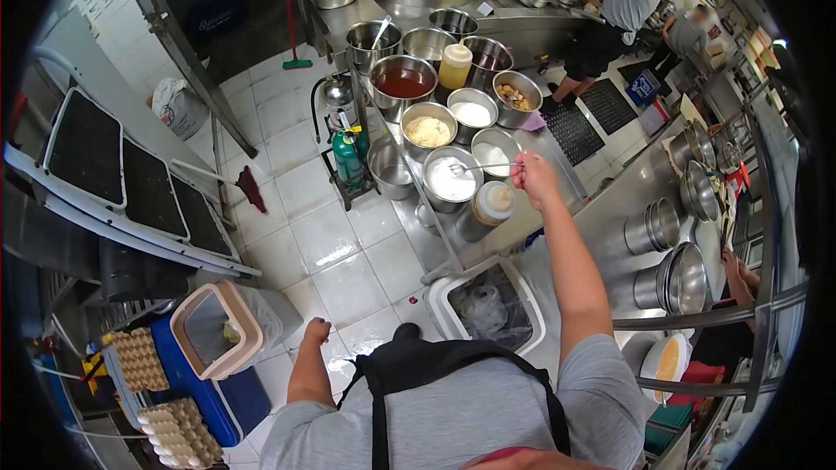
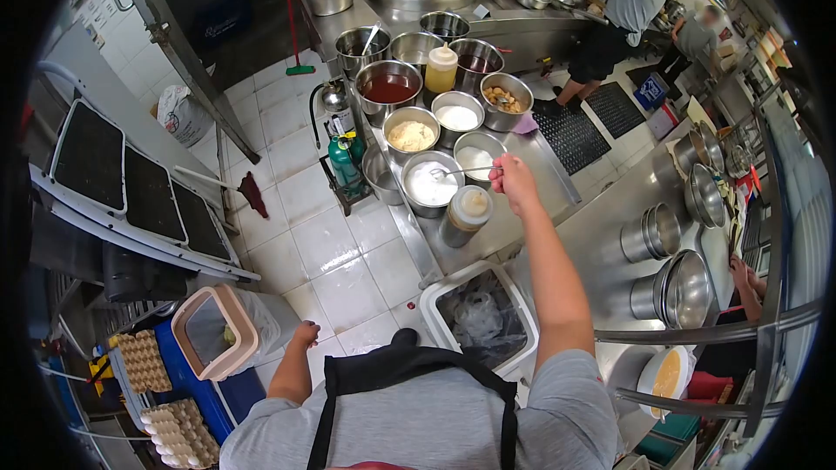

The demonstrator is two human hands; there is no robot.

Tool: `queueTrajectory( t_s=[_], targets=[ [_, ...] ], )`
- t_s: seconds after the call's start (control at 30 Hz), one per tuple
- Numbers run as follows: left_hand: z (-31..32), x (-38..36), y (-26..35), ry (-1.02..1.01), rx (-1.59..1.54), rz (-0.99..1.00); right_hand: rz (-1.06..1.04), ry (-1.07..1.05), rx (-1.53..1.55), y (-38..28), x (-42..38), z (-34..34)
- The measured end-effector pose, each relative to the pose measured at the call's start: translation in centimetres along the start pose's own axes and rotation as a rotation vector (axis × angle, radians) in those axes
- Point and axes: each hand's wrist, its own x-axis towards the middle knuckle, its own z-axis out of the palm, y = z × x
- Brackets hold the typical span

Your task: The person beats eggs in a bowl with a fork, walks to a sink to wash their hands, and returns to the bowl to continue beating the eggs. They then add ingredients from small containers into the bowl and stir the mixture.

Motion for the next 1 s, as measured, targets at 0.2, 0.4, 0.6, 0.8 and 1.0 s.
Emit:
queueTrajectory(
  t_s=[0.2, 0.4, 0.6, 0.8, 1.0],
  targets=[
    [-0.3, 0.0, -0.6, -0.023, 0.004, -0.018, -0.022, -0.096, -0.088, 0.7, 0.5, 1.1],
    [-0.2, -0.5, -2.4, 0.0, -0.014, -0.045, 0.067, -0.022, 0.09, 1.0, 0.5, 0.7],
    [-0.6, -0.3, -2.5, -0.023, 0.015, -0.073, -0.058, 0.005, 0.125, 1.5, 0.0, -1.0],
    [-0.4, 0.5, -1.0, -0.003, -0.005, -0.005, -0.099, 0.029, 0.016, 2.0, -0.8, -2.1],
    [-0.8, 0.1, 1.0, -0.063, 0.104, 0.015, -0.026, 0.115, 0.232, 2.3, -1.5, -2.6]
  ],
)
